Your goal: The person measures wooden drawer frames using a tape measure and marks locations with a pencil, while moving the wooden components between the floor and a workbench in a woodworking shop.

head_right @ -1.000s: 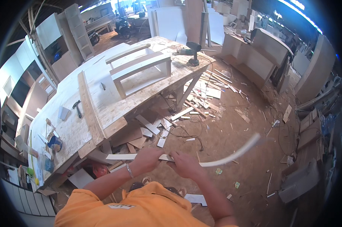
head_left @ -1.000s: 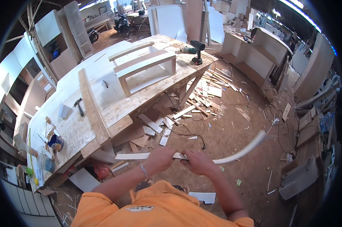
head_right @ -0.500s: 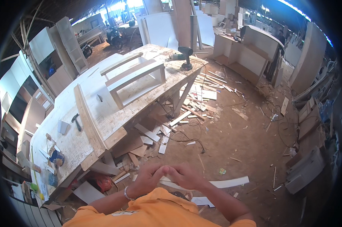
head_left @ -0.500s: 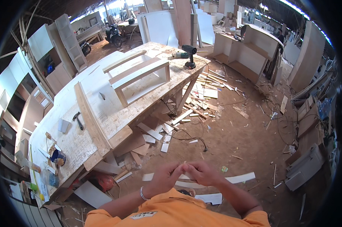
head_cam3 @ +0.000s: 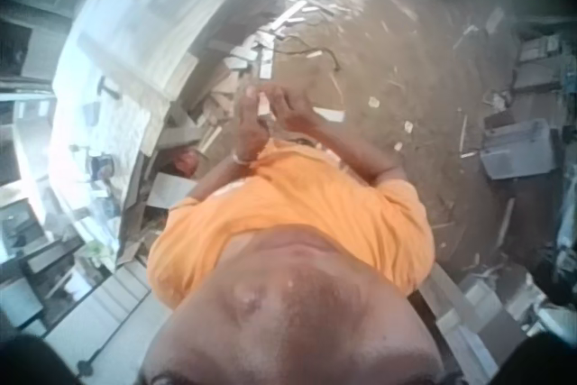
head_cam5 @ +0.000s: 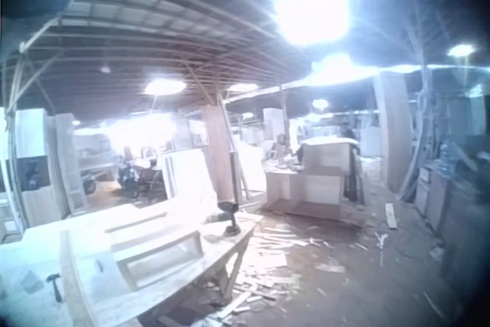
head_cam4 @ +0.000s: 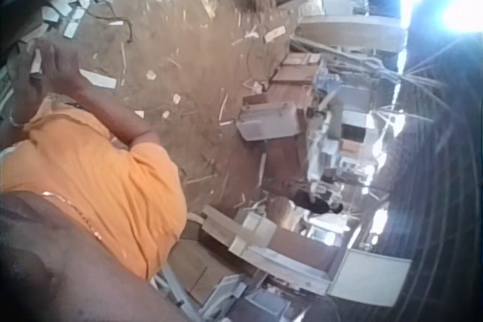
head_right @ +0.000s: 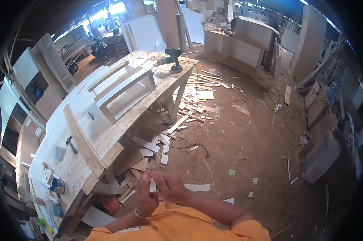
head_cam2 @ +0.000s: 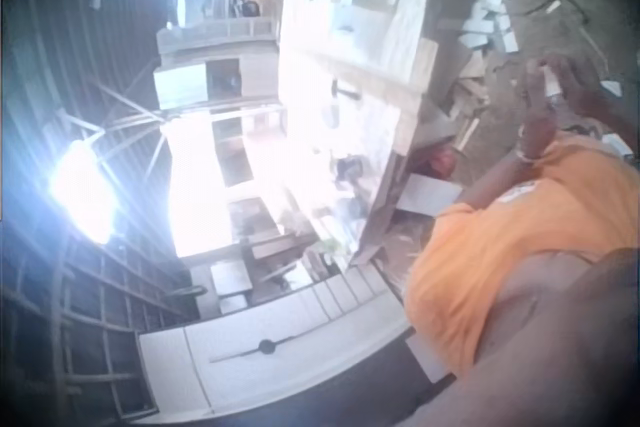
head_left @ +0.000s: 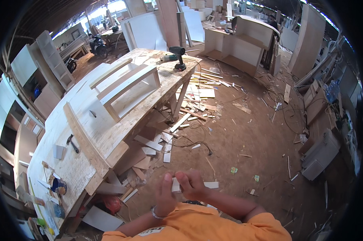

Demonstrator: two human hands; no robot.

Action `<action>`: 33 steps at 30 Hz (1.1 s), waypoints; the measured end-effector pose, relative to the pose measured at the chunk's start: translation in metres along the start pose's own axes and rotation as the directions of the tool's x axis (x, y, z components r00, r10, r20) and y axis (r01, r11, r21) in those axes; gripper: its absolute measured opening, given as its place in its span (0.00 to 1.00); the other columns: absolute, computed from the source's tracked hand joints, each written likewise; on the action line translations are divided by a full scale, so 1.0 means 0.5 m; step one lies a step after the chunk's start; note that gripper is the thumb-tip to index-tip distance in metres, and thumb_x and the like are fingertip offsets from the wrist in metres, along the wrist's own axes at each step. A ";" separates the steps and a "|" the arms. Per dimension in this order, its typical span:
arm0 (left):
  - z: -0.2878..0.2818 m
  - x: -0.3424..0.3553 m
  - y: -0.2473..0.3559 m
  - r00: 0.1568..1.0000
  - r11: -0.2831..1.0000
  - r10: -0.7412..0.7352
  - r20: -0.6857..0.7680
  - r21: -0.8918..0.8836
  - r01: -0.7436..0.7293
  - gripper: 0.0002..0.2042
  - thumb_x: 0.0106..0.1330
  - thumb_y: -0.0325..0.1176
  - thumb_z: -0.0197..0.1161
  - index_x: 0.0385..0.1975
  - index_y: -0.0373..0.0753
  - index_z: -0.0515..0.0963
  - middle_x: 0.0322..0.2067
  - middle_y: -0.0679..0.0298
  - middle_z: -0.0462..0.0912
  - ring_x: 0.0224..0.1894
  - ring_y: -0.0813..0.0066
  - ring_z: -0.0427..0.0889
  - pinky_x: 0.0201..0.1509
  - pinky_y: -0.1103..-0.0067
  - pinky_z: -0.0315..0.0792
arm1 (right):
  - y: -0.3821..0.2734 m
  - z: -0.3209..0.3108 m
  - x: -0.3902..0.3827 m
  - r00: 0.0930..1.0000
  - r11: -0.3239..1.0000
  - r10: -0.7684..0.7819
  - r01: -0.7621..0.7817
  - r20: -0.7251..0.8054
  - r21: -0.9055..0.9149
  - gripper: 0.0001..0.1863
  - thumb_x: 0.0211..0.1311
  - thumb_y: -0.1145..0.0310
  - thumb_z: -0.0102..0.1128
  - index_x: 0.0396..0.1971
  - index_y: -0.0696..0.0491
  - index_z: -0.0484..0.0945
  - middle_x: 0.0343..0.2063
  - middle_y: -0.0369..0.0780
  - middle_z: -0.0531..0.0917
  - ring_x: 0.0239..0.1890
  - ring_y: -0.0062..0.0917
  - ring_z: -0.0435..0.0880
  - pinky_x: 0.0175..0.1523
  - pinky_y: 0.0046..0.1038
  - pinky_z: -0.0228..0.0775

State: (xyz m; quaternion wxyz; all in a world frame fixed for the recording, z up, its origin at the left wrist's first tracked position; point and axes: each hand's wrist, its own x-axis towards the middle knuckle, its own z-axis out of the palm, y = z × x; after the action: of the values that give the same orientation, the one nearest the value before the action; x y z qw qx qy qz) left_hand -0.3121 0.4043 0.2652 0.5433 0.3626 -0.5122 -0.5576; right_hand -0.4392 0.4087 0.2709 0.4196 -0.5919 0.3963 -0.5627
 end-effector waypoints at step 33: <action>-0.043 0.196 0.097 0.980 0.873 0.144 -0.141 -0.447 -0.192 0.14 0.77 0.44 0.54 0.43 0.37 0.71 0.22 0.74 0.64 0.24 0.86 0.60 0.31 0.83 0.59 | 0.045 0.010 0.065 0.980 0.922 0.087 -0.012 0.179 -0.387 0.40 0.54 0.50 0.73 0.62 0.53 0.65 0.48 0.48 0.79 0.51 0.43 0.80 0.54 0.39 0.73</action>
State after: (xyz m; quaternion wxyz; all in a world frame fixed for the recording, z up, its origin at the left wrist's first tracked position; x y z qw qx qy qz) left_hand -0.2946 0.3105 0.3224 0.6857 0.2065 -0.3667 -0.5938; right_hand -0.4324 0.3711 0.2605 0.3460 -0.7038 0.4713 -0.4035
